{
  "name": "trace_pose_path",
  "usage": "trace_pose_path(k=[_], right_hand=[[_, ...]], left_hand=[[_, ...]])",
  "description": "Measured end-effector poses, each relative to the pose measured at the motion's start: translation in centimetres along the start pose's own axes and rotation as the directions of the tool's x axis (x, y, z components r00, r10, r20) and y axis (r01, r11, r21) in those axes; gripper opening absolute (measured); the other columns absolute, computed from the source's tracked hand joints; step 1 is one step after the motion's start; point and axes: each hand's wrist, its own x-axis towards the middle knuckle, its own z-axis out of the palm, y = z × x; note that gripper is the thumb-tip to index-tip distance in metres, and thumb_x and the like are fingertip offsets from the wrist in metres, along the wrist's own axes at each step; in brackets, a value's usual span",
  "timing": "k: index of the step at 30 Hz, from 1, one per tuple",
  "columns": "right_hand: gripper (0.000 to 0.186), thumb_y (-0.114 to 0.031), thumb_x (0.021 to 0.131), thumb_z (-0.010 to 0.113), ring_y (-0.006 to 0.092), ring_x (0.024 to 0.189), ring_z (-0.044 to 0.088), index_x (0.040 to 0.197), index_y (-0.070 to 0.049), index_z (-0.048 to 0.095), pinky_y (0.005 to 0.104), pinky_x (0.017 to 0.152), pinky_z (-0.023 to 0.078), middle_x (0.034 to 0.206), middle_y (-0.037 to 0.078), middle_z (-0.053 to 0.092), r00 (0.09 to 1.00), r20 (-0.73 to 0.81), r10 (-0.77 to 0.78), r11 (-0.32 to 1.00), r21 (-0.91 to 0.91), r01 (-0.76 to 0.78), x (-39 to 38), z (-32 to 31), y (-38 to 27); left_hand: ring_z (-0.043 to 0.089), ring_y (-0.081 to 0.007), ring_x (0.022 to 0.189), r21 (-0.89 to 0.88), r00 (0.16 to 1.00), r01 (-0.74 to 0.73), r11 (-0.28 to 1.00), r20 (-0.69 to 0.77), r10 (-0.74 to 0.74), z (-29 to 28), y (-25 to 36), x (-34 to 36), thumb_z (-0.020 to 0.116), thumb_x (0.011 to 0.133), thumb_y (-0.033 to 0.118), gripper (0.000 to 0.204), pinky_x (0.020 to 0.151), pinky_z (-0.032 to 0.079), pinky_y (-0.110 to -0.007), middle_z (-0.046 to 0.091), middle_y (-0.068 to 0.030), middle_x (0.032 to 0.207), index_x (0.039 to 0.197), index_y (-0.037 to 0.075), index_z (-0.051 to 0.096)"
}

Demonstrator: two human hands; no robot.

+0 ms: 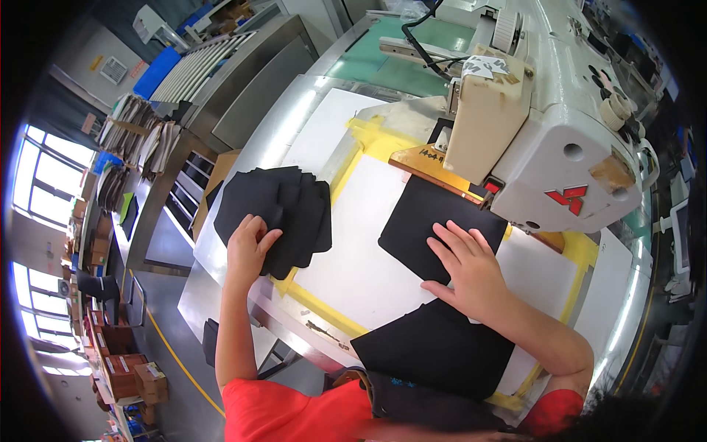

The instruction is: Sewing black fabric or leather pieces using an industrial sewing machine.

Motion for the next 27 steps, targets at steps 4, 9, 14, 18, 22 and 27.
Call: trace_pose_path(k=[4,9,14,18,22,27], right_hand=[[0.047,-0.024,0.081,0.071,0.0293,0.128,0.048,0.121,-0.002,0.059,0.0461,0.107,0.035,0.134,0.012,0.053,0.999,-0.032,-0.005,0.998,-0.06,0.003,-0.5,0.9,0.6],[0.041,-0.012,0.082,0.063,0.0278,0.12,0.055,0.121,-0.001,0.059,0.0443,0.102,0.04,0.125,0.012,0.059,0.999,-0.032,0.031,0.964,-0.261,-0.038,-0.8,1.0,1.0],[0.043,-0.007,0.079,0.059,0.0267,0.1,0.064,0.121,-0.001,0.058,0.0421,0.091,0.049,0.105,0.013,0.064,0.994,-0.097,0.041,0.899,-0.431,-0.079,-0.2,1.9,0.8],[0.036,-0.01,0.077,0.061,0.0259,0.095,0.065,0.112,-0.001,0.063,0.0399,0.084,0.053,0.102,0.013,0.064,0.99,-0.137,0.021,0.845,-0.527,-0.091,-1.4,3.9,1.9],[0.036,-0.007,0.077,0.06,0.0269,0.1,0.065,0.112,0.0,0.063,0.039,0.083,0.054,0.109,0.013,0.064,0.972,-0.224,0.063,0.894,-0.421,-0.155,-2.8,4.0,1.9],[0.04,-0.002,0.074,0.065,0.0292,0.089,0.066,0.113,-0.007,0.064,0.0347,0.077,0.053,0.102,0.01,0.068,0.855,-0.281,0.437,0.899,0.11,-0.423,-3.8,0.0,1.2]], left_hand=[[0.046,-0.0316,0.066,-0.062,0.996,-0.093,0.994,-0.008,0.092,0.4,-2.1,0.6,0.058,0.094,0.027,0.035,0.062,0.04,-0.036,0.044,-0.0128,0.073,0.078,-0.002,0.047],[0.038,-0.0191,0.06,-0.285,0.999,-0.023,0.958,-0.034,0.013,0.5,-1.1,2.9,0.048,0.101,0.026,0.04,0.058,0.034,-0.033,0.034,-0.0095,0.064,0.074,-0.003,0.042],[0.042,-0.019,0.058,-0.477,0.913,-0.199,0.856,0.229,0.339,0.1,7.7,2.7,0.055,0.096,0.019,0.031,0.055,0.035,-0.033,0.041,-0.0072,0.066,0.073,-0.002,0.048],[0.059,-0.0304,0.098,-0.285,0.581,-0.708,0.646,0.284,0.762,7.3,10.2,4.3,0.075,0.079,0.031,0.038,0.083,0.047,-0.039,0.057,-0.0104,0.108,0.102,0.005,0.059],[0.06,-0.0265,0.097,-0.052,0.608,-0.766,0.641,0.266,0.748,10.0,10.9,6.0,0.084,0.062,0.038,0.062,0.076,0.05,-0.035,0.056,-0.0085,0.108,0.107,0.007,0.053],[0.061,-0.032,0.068,-0.195,0.623,-0.695,0.692,0.317,0.715,11.9,9.8,7.3,0.085,0.063,0.037,0.049,0.061,0.048,-0.038,0.058,-0.0104,0.071,0.083,0.005,0.054]])
